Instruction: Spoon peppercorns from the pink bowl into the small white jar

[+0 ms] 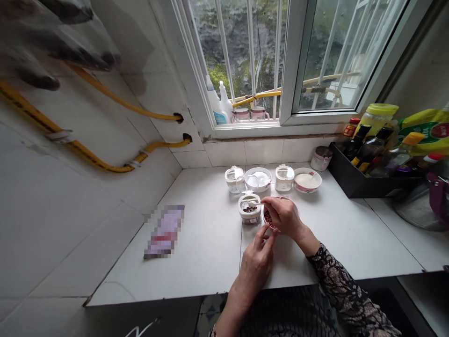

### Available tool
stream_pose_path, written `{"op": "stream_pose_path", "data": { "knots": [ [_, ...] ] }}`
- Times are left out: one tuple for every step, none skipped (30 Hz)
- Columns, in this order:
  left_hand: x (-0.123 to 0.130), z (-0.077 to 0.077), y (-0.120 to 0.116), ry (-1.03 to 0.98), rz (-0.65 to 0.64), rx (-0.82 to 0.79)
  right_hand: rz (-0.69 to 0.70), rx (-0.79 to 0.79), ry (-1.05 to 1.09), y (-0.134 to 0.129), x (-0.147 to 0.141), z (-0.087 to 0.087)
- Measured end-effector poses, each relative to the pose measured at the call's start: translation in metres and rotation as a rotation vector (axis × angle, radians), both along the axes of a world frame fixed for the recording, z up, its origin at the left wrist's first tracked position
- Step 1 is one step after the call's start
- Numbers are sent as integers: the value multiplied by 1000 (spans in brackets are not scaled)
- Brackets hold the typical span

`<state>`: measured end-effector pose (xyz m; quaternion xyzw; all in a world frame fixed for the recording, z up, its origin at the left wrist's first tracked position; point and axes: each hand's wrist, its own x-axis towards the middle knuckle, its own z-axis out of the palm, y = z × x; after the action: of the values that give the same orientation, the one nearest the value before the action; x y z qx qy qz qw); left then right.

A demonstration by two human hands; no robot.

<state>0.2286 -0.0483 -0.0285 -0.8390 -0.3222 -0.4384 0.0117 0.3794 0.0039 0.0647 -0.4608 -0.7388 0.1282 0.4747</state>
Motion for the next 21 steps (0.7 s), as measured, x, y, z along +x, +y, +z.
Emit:
{"op": "stream_pose_path", "data": {
  "knots": [
    [0, 1, 0, 4, -3, 2, -25, 6, 28, 0, 3, 0],
    [0, 2, 0, 10, -8, -1, -59, -5, 79, 0, 7, 0],
    [0, 3, -1, 15, -12, -9, -94, -30, 142, 1, 11, 0],
    [-1, 4, -1, 17, -15, -18, -123, -67, 208, 2, 17, 0],
    [-1, 5, -1, 17, -17, -27, -142, -112, 265, 3, 23, 1],
    [-2, 5, -2, 17, -19, -35, -149, -155, 306, 5, 29, 1],
    [-2, 6, -2, 18, -21, -42, -152, -191, 328, 7, 35, 1],
    [-2, 6, -2, 18, -24, -48, -153, -220, 333, 8, 39, 0],
    [-3, 6, -2, 18, -24, -51, -152, -244, 324, 9, 42, 0],
    [-3, 6, -2, 18, -24, -55, -150, -262, 305, 10, 44, -1],
    [-3, 6, -2, 19, -23, -56, -147, -274, 278, 10, 44, -3],
    [-3, 5, -2, 20, -22, -56, -143, -282, 242, 10, 43, -4],
    [-4, 5, -2, 22, -21, -55, -136, -286, 201, 10, 41, -5],
    [-4, 5, -2, 24, -20, -52, -131, -287, 158, 10, 38, -6],
    [-4, 5, -2, 27, -20, -50, -126, -285, 121, 10, 36, -7],
    [-4, 5, -2, 30, -20, -48, -120, -285, 95, 9, 33, -8],
    [-4, 5, -2, 31, -19, -44, -112, -290, 86, 9, 32, -8],
    [-4, 5, -2, 31, -18, -40, -106, -298, 94, 9, 31, -8],
    [-4, 5, -2, 32, -17, -37, -103, -309, 117, 9, 31, -8],
    [-4, 4, -1, 32, -17, -35, -101, -325, 148, 9, 32, -7],
    [-4, 4, -1, 32, -18, -33, -100, -346, 182, 10, 33, -6]
  ]
}}
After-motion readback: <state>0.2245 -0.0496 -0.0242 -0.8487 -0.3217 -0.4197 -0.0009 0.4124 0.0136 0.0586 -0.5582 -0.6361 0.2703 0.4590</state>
